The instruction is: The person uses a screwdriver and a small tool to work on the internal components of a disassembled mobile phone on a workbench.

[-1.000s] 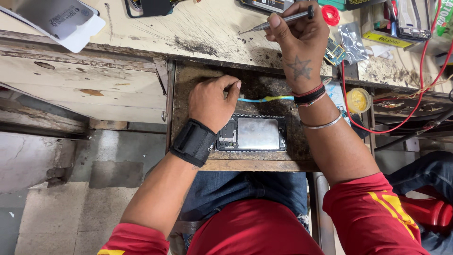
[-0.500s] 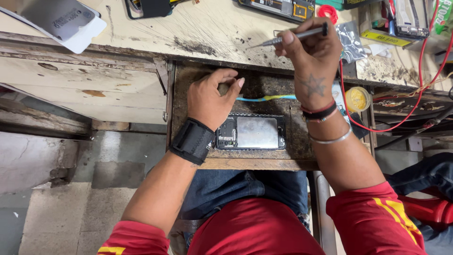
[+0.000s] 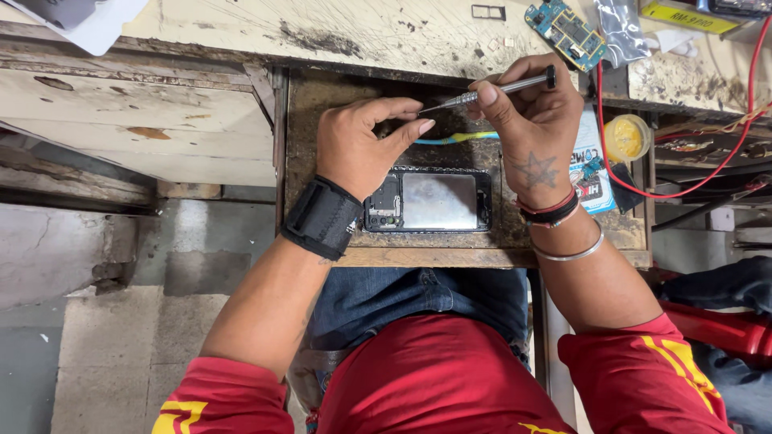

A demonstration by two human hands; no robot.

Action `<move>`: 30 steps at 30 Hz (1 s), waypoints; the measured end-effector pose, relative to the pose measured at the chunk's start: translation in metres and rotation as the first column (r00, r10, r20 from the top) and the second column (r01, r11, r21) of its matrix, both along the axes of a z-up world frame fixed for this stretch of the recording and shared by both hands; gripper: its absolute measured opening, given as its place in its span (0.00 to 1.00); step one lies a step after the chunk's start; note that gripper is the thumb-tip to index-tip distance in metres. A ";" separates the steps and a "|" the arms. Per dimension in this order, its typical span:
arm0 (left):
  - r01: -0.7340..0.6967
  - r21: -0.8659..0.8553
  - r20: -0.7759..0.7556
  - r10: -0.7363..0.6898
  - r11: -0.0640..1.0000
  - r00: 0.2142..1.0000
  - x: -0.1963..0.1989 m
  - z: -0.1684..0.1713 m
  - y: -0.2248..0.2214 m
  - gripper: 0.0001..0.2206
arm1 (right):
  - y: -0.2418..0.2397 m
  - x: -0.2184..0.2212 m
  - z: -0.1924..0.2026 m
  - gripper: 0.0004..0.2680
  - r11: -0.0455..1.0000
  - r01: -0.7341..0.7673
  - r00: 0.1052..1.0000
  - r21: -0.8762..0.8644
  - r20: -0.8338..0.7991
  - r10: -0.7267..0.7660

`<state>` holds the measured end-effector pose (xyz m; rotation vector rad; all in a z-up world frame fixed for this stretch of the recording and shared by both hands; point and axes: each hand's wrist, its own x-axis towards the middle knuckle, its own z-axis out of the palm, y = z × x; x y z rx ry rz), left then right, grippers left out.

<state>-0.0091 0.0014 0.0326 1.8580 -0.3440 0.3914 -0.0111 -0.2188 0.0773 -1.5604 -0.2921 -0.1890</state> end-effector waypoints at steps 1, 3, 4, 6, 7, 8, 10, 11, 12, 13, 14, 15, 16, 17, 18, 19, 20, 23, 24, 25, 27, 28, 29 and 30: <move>0.005 -0.003 0.011 -0.005 1.000 1.000 0.000 0.000 0.000 0.10 | 0.000 0.000 -0.001 0.10 1.000 0.000 1.000 -0.001 -0.002 0.000; -0.008 0.012 -0.020 0.008 1.000 1.000 0.000 -0.001 0.000 0.08 | 0.001 -0.001 -0.001 0.10 1.000 0.000 1.000 -0.002 -0.007 0.000; -0.013 0.020 -0.035 0.014 1.000 0.999 0.001 -0.001 -0.001 0.07 | 0.001 -0.001 -0.001 0.10 1.000 0.001 1.000 -0.001 -0.009 -0.001; -0.013 0.003 -0.018 0.013 1.000 1.000 0.000 -0.001 0.000 0.06 | 0.001 -0.002 -0.002 0.10 1.000 -0.003 1.000 -0.004 -0.007 0.003; -0.013 -0.005 -0.009 0.013 1.000 1.000 0.000 -0.002 0.000 0.06 | 0.001 -0.002 -0.002 0.10 1.000 -0.007 1.000 -0.008 -0.002 0.007; -0.016 -0.002 -0.001 0.016 1.000 1.000 0.000 -0.002 -0.001 0.06 | 0.001 -0.002 -0.003 0.10 1.000 -0.012 1.000 -0.011 0.003 0.012; -0.023 0.004 0.015 0.023 1.000 1.000 0.000 -0.003 0.000 0.06 | 0.001 -0.002 -0.003 0.10 1.000 -0.008 1.000 -0.020 0.003 0.008; -0.018 0.000 0.012 0.018 1.000 1.000 0.000 -0.004 0.000 0.06 | 0.001 -0.001 -0.003 0.10 1.000 -0.007 1.000 -0.024 0.003 0.007; -0.013 -0.004 0.008 0.013 1.000 1.000 0.001 -0.004 0.000 0.06 | 0.001 -0.001 -0.003 0.10 1.000 -0.009 1.000 -0.023 0.005 0.009; -0.007 -0.008 0.005 0.007 1.000 1.000 0.001 -0.004 0.000 0.06 | 0.001 -0.001 -0.004 0.10 1.000 -0.012 1.000 -0.023 0.007 0.012; -0.007 -0.007 0.013 0.007 1.000 1.000 0.001 -0.005 0.000 0.06 | 0.001 -0.001 -0.004 0.10 1.000 -0.014 1.000 -0.021 0.009 0.014; -0.007 -0.006 0.020 0.007 1.000 1.000 0.001 -0.005 0.000 0.06 | 0.000 -0.001 -0.004 0.10 0.999 -0.013 1.000 -0.032 0.012 0.014; -0.005 -0.006 0.030 0.006 1.000 1.000 0.002 -0.005 0.000 0.06 | 0.000 -0.001 -0.005 0.10 0.999 -0.011 1.000 -0.042 0.018 0.012; -0.006 -0.004 0.017 0.006 1.000 1.000 0.001 -0.005 0.000 0.06 | 0.000 -0.001 -0.005 0.10 0.999 -0.009 1.000 -0.052 0.023 0.010; -0.007 -0.003 0.003 0.007 1.000 1.000 0.001 -0.004 0.000 0.06 | -0.001 -0.001 -0.005 0.10 0.998 -0.010 1.000 -0.054 0.027 0.011; -0.007 -0.001 -0.010 0.007 1.000 1.000 0.001 -0.003 0.000 0.06 | -0.001 -0.001 -0.006 0.10 0.998 -0.010 0.999 -0.056 0.031 0.012; -0.008 0.000 -0.004 0.008 1.000 1.000 0.000 -0.003 0.000 0.06 | -0.001 0.000 -0.006 0.10 0.998 -0.011 0.999 -0.057 0.036 0.013; -0.012 0.009 0.002 0.012 1.000 1.000 -0.001 0.001 0.000 0.06 | 0.001 -0.001 -0.006 0.11 1.000 0.003 1.000 -0.020 0.001 -0.003; -0.011 0.015 -0.004 0.011 1.000 1.000 -0.001 0.002 0.000 0.06 | 0.001 0.000 -0.006 0.10 1.000 -0.004 1.000 -0.021 0.000 0.004; -0.010 0.022 -0.009 0.011 1.000 1.000 -0.002 0.004 0.000 0.06 | 0.002 0.000 -0.005 0.10 1.000 -0.010 1.000 -0.023 -0.001 0.010; -0.004 0.023 -0.009 0.005 1.000 1.000 -0.002 0.007 0.000 0.06 | 0.003 -0.001 -0.004 0.10 1.000 -0.009 1.000 -0.028 -0.006 0.009; -0.001 0.024 -0.010 0.001 1.000 1.000 -0.003 0.007 0.000 0.06 | 0.004 -0.001 -0.004 0.10 0.999 -0.004 1.000 -0.032 -0.011 0.004; -0.001 0.028 -0.007 0.001 1.000 1.000 -0.002 0.008 0.000 0.06 | 0.005 -0.002 -0.004 0.10 0.999 0.000 1.000 -0.035 -0.016 -0.001; -0.004 0.034 -0.006 0.004 0.999 1.000 -0.003 0.008 0.000 0.07 | 0.005 -0.002 -0.004 0.10 0.999 -0.003 1.000 -0.035 -0.006 0.003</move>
